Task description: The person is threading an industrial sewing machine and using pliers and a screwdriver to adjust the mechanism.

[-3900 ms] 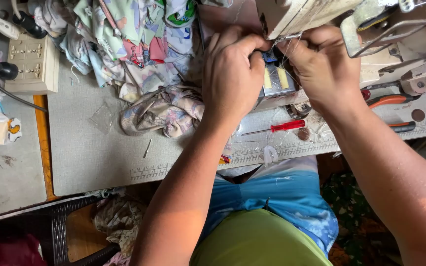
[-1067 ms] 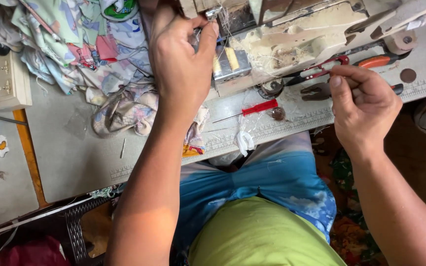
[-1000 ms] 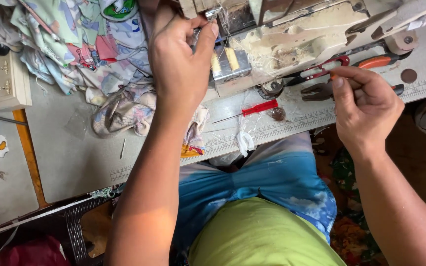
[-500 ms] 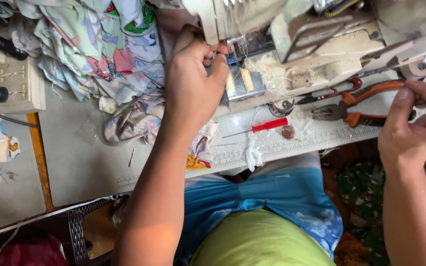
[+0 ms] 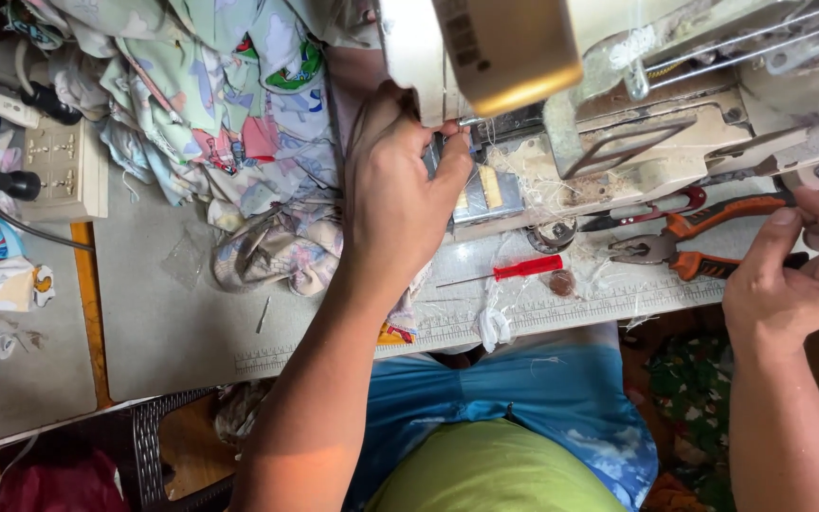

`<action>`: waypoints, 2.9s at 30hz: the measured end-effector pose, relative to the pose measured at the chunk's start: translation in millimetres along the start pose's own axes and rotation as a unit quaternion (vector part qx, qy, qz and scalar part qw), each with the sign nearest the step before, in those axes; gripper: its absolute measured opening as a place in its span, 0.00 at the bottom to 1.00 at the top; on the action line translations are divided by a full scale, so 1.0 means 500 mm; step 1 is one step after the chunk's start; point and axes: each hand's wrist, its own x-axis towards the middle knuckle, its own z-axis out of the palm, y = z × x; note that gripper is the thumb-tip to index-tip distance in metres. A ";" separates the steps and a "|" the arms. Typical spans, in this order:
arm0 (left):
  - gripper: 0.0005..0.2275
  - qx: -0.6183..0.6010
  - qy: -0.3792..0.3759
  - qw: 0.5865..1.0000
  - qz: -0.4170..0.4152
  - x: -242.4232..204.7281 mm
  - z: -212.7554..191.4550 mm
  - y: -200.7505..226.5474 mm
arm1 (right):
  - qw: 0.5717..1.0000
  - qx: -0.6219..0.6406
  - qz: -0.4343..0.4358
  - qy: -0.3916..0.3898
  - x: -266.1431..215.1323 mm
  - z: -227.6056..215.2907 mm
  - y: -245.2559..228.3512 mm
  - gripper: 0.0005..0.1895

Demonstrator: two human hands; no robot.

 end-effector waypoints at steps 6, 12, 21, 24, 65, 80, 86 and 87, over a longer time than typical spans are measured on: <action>0.02 0.025 0.015 0.999 0.040 -0.006 0.011 0.000 | 1.000 0.007 0.002 0.016 0.001 0.004 0.000 0.10; 0.03 0.008 0.047 0.997 0.059 -0.005 0.013 -0.001 | 0.995 0.013 -0.099 -0.005 0.072 -0.028 -0.061 0.09; 0.01 -0.065 -0.013 0.997 -0.036 -0.005 -0.006 -0.007 | 0.854 -0.108 -0.164 -0.481 0.181 -0.130 -0.010 0.33; 0.07 -0.044 -0.011 0.999 -0.025 -0.009 -0.006 -0.020 | 0.822 -0.102 -0.272 -0.490 0.191 -0.110 0.040 0.32; 0.08 -0.088 -0.042 0.993 -0.067 -0.009 -0.030 -0.011 | 0.919 -0.090 -0.127 -0.361 0.331 -0.067 -0.276 0.18; 0.11 -0.123 -0.019 0.991 -0.047 -0.009 -0.028 -0.025 | 0.852 -0.249 -0.070 -0.456 0.399 0.059 -0.282 0.12; 0.12 -0.150 -0.019 0.987 -0.061 -0.012 -0.028 -0.028 | 0.867 -0.233 -0.195 -0.394 0.379 0.095 -0.247 0.05; 0.12 -0.154 -0.017 0.986 -0.058 -0.012 -0.028 -0.029 | 0.870 -0.214 -0.185 -0.404 0.384 0.091 -0.256 0.06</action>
